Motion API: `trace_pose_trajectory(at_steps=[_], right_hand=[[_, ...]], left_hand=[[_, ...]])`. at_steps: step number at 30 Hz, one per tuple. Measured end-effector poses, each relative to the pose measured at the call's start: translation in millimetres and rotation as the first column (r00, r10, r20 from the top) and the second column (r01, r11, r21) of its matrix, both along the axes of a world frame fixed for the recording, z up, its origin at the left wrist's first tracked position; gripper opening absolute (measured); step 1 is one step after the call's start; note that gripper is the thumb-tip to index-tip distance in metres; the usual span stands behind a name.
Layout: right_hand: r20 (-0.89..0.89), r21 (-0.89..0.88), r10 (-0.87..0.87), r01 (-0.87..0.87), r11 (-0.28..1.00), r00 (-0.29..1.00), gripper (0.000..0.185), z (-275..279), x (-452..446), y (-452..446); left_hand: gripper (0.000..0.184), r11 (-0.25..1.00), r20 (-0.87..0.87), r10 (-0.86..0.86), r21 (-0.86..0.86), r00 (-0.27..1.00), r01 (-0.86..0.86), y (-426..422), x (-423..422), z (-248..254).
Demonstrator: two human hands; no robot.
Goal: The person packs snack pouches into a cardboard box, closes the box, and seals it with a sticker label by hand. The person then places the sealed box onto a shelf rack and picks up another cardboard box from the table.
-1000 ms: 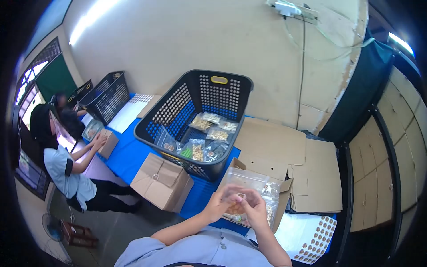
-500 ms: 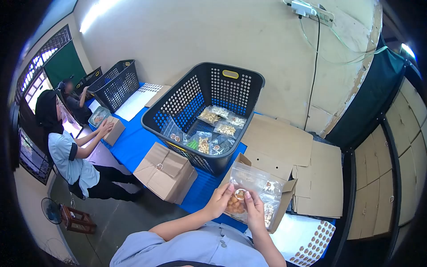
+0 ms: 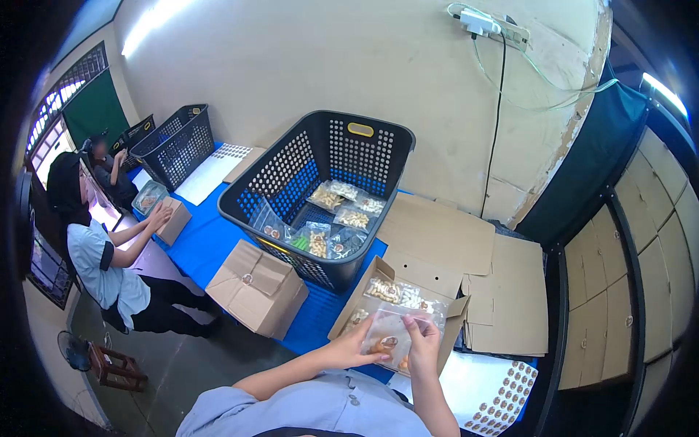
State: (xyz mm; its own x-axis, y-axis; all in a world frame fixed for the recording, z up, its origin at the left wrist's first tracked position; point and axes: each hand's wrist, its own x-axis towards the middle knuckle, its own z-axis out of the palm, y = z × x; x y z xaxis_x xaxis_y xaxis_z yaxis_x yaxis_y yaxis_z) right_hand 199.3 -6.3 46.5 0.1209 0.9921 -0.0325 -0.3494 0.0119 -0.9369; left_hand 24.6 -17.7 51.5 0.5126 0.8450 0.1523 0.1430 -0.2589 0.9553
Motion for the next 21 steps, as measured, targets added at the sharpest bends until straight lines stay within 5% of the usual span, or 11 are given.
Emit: trace_pose_trajectory(at_steps=[2,5,8,10,12,15,18,20,21], right_hand=[[0.074,0.038,0.121,-0.124,0.992,0.99,0.006,-2.4,1.7,0.4],[0.193,-0.085,0.265,-0.253,0.964,0.945,0.018,-1.7,0.8,-7.0],[0.227,-0.097,0.39,-0.378,0.921,0.892,0.032,-2.2,9.1,-2.5],[0.199,-0.189,0.466,-0.432,0.882,0.862,0.038,-4.9,12.0,-3.7],[0.219,-0.221,0.497,-0.454,0.863,0.84,0.044,-10.2,14.2,-1.6],[0.368,0.127,0.13,-0.188,0.974,0.921,0.044,-6.0,10.9,3.7],[0.594,0.272,0.088,-0.302,0.914,0.8,0.046,2.9,0.1,-0.9],[0.492,0.227,0.169,-0.313,0.922,0.854,0.043,17.8,-9.2,-4.7],[0.583,0.264,0.019,-0.212,0.941,0.812,0.043,17.9,-10.9,-2.9]], left_hand=[[0.053,0.96,0.359,0.231,-0.237,0.904,-0.151,-0.3,5.5,6.4],[0.03,0.918,0.278,0.302,-0.342,0.912,-0.2,19.7,-8.3,-22.5],[0.016,0.928,0.235,0.355,-0.21,0.905,-0.309,24.8,-13.4,-7.4],[0.021,0.947,0.204,0.274,-0.227,0.94,-0.227,33.7,-15.8,-16.9],[0.03,0.883,0.315,0.444,-0.315,0.839,-0.349,35.5,-14.2,-20.9],[0.046,0.965,0.361,0.26,-0.115,0.896,-0.234,33.9,-14.2,-14.2],[0.059,0.994,0.236,0.105,-0.008,0.966,-0.106,25.2,-0.3,-21.8],[0.063,0.994,0.414,0.067,-0.106,0.908,-0.025,18.9,12.4,-37.8],[0.056,0.986,0.418,0.164,-0.085,0.893,-0.141,14.1,17.9,-23.5]])
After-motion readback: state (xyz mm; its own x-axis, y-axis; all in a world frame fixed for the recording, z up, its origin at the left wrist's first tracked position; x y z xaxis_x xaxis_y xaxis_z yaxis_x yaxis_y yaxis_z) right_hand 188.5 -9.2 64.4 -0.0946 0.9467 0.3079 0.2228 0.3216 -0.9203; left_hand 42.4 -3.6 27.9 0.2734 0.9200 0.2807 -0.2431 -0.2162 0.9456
